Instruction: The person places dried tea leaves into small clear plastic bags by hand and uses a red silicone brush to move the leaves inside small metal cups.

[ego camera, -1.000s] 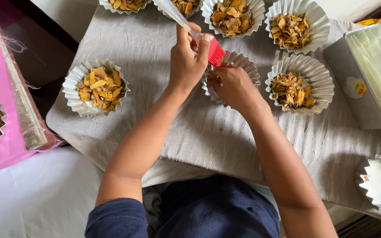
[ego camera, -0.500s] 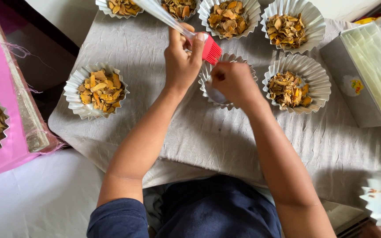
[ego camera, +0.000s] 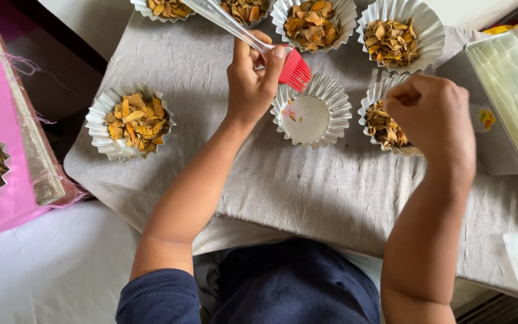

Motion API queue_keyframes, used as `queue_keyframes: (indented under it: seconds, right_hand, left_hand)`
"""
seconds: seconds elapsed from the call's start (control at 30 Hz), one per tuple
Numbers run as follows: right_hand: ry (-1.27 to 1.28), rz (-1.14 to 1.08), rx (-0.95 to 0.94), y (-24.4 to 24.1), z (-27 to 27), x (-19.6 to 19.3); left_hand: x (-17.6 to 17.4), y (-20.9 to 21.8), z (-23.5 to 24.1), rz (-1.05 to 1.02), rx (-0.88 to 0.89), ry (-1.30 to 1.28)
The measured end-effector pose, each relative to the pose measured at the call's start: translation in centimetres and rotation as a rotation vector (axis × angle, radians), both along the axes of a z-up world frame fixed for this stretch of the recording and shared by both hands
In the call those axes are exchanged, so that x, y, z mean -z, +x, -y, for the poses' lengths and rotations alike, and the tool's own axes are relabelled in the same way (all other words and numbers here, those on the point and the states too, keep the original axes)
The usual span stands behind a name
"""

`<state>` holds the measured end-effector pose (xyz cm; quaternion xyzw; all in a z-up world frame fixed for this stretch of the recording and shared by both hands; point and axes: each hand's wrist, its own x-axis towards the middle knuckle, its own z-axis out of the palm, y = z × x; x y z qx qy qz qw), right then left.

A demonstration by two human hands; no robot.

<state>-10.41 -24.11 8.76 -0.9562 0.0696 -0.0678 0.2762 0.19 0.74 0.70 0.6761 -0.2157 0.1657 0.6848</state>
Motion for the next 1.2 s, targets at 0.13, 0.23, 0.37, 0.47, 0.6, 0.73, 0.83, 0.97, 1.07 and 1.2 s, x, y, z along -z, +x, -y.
queue_keyframes:
  seconds: [0.13, 0.23, 0.37, 0.47, 0.6, 0.73, 0.83, 0.97, 1.07, 1.2]
  right_hand:
    - [-0.053, -0.085, 0.086, -0.7, 0.4, 0.4]
    - [-0.059, -0.115, -0.054, -0.7, -0.9, 0.4]
    - [-0.108, -0.324, -0.335, -0.7, -3.7, 0.0]
    - [-0.202, -0.250, -0.428, -0.5, -4.7, 2.3]
    - [-0.205, -0.192, -0.395, -0.2, -5.1, 2.8]
    - [-0.233, -0.156, -0.338, 0.0, -3.9, 3.7]
    - [-0.237, -0.114, -0.325, -0.3, -3.5, 3.6]
    - [-0.273, -0.125, -0.277, -0.3, -3.0, 3.7]
    - [-0.313, -0.094, -0.237, -0.5, -2.7, 3.6]
    - [-0.324, -0.105, -0.240, -0.5, -2.6, 3.5]
  left_hand:
    - [0.1, 0.1, 0.1, 0.022, -0.011, 0.055]
    - [0.4, 0.6, -0.1, 0.039, -0.026, 0.073]
    - [0.7, 1.0, -0.3, 0.071, -0.059, 0.065]
    - [0.2, 0.8, -0.3, 0.063, -0.065, 0.043]
    - [0.3, 0.9, -0.4, 0.065, -0.065, 0.042]
    - [0.4, 1.1, -0.3, 0.086, -0.093, 0.016]
    - [0.8, 1.4, -0.4, 0.126, -0.137, -0.036]
    - [0.3, 1.8, -0.6, 0.239, -0.257, -0.115]
    - [-0.5, 1.1, -0.9, 0.206, -0.301, -0.179]
    - [-0.3, 1.3, -0.9, 0.239, -0.287, -0.181]
